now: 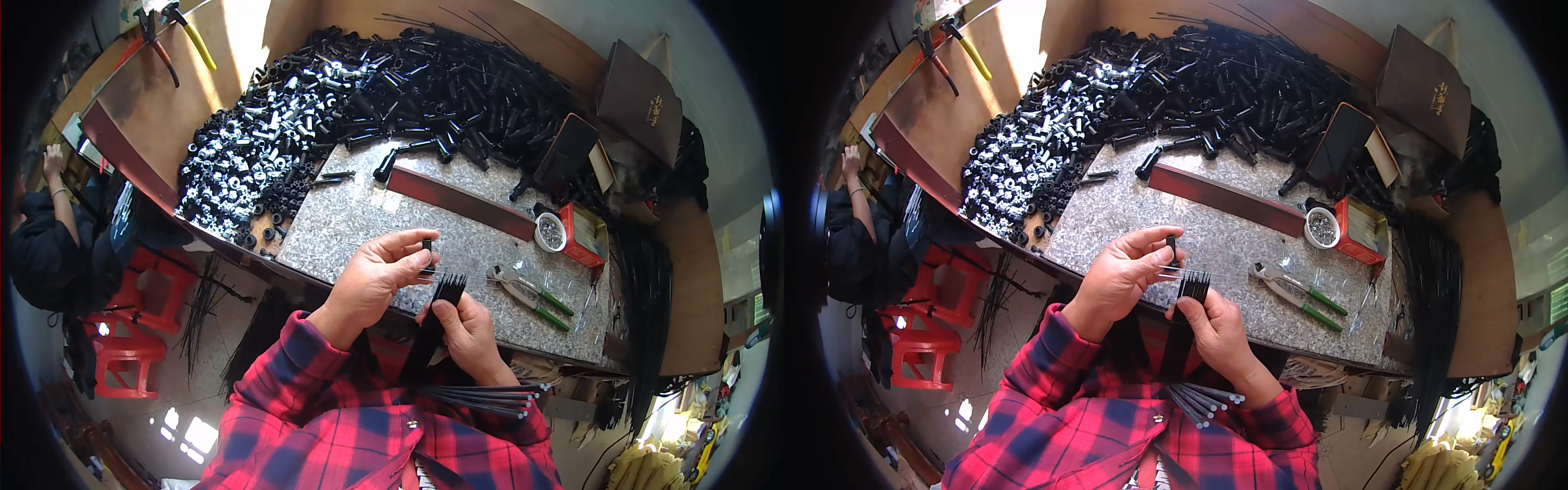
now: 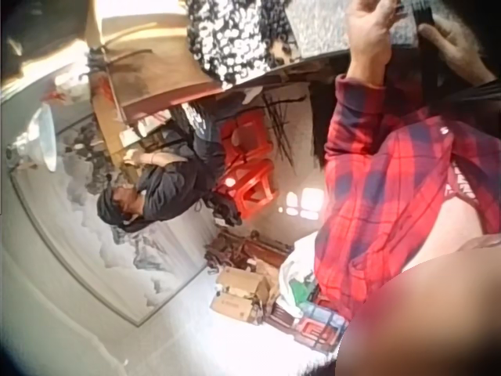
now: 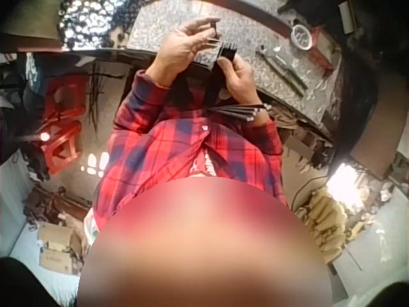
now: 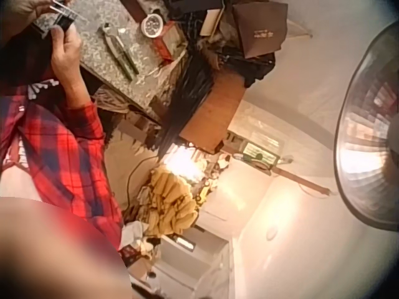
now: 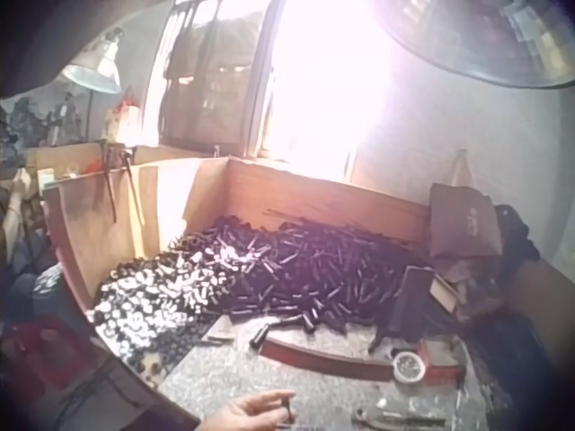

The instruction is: Assembling and measuring wire bundles using a jig and pliers at a factory workbench.

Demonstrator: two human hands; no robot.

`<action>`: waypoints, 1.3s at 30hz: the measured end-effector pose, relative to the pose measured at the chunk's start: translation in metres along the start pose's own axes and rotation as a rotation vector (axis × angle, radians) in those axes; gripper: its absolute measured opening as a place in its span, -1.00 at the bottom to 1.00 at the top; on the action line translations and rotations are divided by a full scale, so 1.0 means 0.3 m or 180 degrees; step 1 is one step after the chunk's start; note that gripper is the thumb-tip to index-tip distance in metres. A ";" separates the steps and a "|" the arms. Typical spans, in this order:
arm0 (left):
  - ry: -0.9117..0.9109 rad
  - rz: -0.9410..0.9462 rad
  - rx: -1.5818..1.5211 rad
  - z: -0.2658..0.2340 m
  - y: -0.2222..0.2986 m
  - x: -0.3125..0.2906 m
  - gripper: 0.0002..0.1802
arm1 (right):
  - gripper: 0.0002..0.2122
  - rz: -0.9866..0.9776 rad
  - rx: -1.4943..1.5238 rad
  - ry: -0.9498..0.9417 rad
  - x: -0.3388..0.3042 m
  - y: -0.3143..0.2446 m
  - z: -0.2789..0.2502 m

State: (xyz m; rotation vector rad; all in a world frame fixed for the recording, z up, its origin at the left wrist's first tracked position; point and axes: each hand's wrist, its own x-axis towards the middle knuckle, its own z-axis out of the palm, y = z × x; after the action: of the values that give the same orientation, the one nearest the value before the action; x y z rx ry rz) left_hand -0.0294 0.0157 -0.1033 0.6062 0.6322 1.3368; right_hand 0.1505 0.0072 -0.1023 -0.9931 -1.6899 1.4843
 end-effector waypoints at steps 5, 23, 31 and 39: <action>-0.0034 -0.0057 -0.0219 0.003 0.004 0.004 -0.63 | -0.73 0.0004 -0.0003 0.0005 0.002 0.010 -0.005; -0.0261 -0.0200 -0.0030 0.005 0.010 0.005 -0.63 | -0.79 0.0001 -0.0068 -0.0163 0.007 0.030 -0.016; -0.0308 -0.0202 0.0021 0.009 0.013 0.003 -0.63 | -0.79 -0.0083 -0.0306 -0.0153 0.007 0.000 -0.012; -0.0480 -0.0247 0.0252 -0.008 0.025 0.002 -0.62 | -0.79 -0.0197 -0.0395 -0.0097 0.003 -0.011 -0.002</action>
State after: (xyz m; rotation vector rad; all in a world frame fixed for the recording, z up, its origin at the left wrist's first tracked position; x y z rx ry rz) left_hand -0.0363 0.0173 -0.0996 0.7325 0.5816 1.1860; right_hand 0.1502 0.0082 -0.0988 -0.9778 -1.8366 1.3753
